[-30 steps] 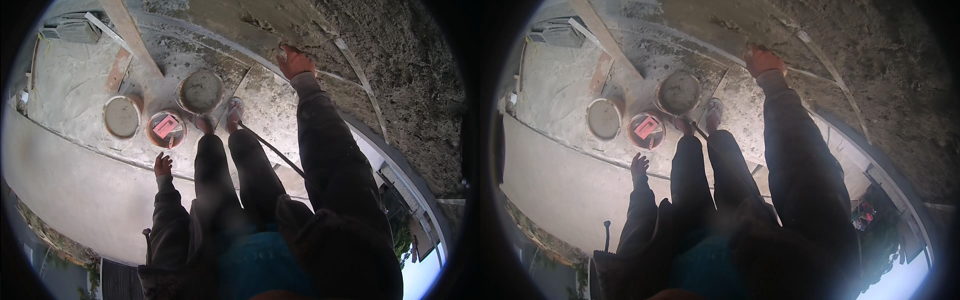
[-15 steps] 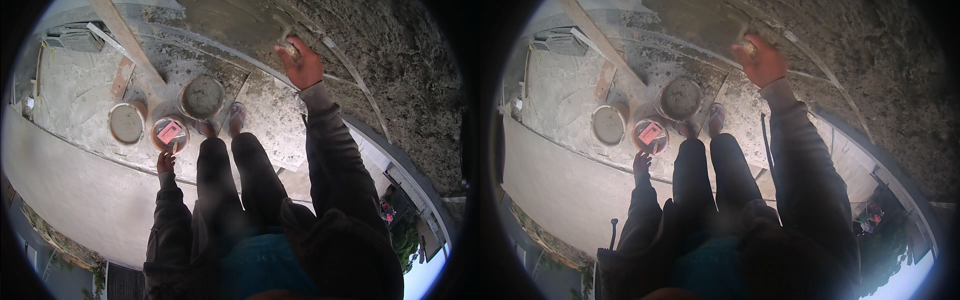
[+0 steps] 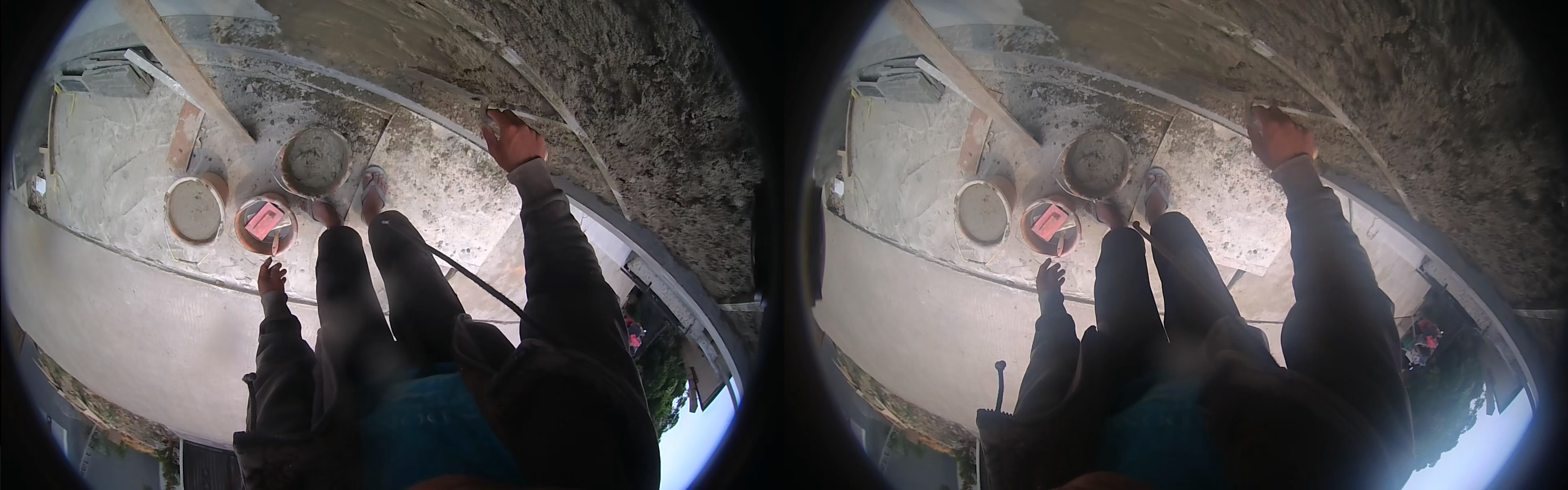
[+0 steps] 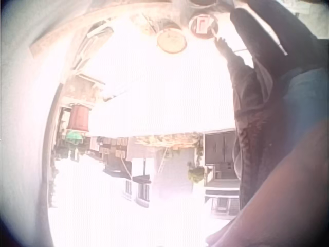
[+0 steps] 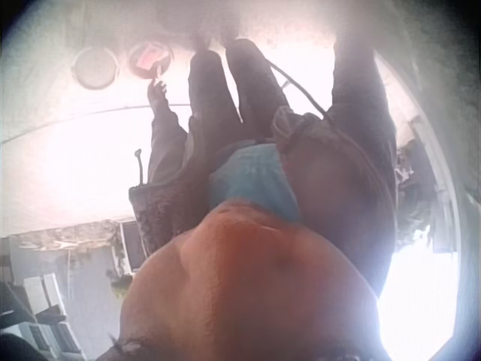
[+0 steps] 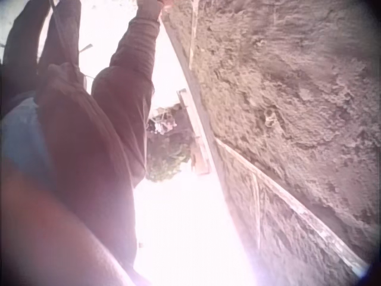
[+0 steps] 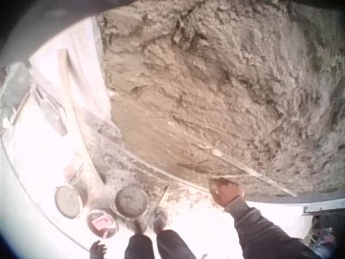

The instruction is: The person scoops cement from a bucket with a trowel and applies it to a curved floor section, smoothing the surface. The person then uses a long straightedge to level the applied cement.

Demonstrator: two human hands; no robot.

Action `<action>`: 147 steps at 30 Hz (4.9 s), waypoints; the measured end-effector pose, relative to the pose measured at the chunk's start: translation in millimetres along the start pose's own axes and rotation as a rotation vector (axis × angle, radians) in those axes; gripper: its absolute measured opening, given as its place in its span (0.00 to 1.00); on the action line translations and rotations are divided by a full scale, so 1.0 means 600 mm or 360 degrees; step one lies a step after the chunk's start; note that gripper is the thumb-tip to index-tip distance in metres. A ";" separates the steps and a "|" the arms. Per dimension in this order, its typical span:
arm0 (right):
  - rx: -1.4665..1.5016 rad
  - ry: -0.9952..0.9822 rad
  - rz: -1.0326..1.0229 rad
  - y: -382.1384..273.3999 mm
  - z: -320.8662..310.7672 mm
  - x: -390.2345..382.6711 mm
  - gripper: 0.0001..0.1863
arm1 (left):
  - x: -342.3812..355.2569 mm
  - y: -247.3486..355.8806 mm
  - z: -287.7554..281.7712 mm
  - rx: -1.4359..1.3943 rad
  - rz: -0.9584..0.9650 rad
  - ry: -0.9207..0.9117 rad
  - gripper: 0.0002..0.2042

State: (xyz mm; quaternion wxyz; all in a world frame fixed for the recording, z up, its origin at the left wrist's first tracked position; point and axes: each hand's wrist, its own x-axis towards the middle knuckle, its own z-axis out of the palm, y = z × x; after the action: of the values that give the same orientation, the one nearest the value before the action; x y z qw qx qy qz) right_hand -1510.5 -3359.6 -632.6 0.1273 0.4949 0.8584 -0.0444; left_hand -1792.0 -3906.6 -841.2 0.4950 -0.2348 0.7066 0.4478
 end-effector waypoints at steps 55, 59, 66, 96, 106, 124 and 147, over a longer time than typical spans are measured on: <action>0.0541 0.0408 -0.0045 -0.070 -0.162 0.020 0.23 | -0.011 -0.006 0.056 -0.0027 0.0130 -0.0009 0.20; 0.0506 0.0426 -0.0024 -0.076 -0.182 0.006 0.23 | -0.012 -0.009 0.057 -0.0084 0.0092 0.0037 0.21; 0.0531 0.0653 -0.0332 -0.069 -0.114 -0.031 0.18 | -0.026 -0.049 0.051 0.0012 0.0054 0.0136 0.22; 0.0295 0.0549 -0.0182 -0.031 -0.092 0.002 0.17 | -0.023 -0.071 0.054 -0.0042 0.0055 0.0077 0.22; 0.0684 0.0768 -0.0029 -0.064 -0.152 -0.054 0.17 | -0.023 -0.052 0.062 -0.0035 0.0132 0.0104 0.21; -0.0407 -0.0339 -0.0773 -0.557 0.610 0.064 0.08 | 0.437 -0.195 0.254 0.0228 -0.0040 0.0150 0.32; 0.0040 -0.0951 -0.0332 -0.209 0.342 -0.138 0.15 | 0.108 -0.068 0.273 -0.0069 0.0796 0.0038 0.23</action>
State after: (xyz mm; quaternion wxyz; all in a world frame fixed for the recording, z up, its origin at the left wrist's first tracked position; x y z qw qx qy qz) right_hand -1543.0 -3534.1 -814.9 0.3625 0.3707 0.8286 -0.2113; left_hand -1706.1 -3777.4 -934.7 0.3552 -0.0686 0.7388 0.5686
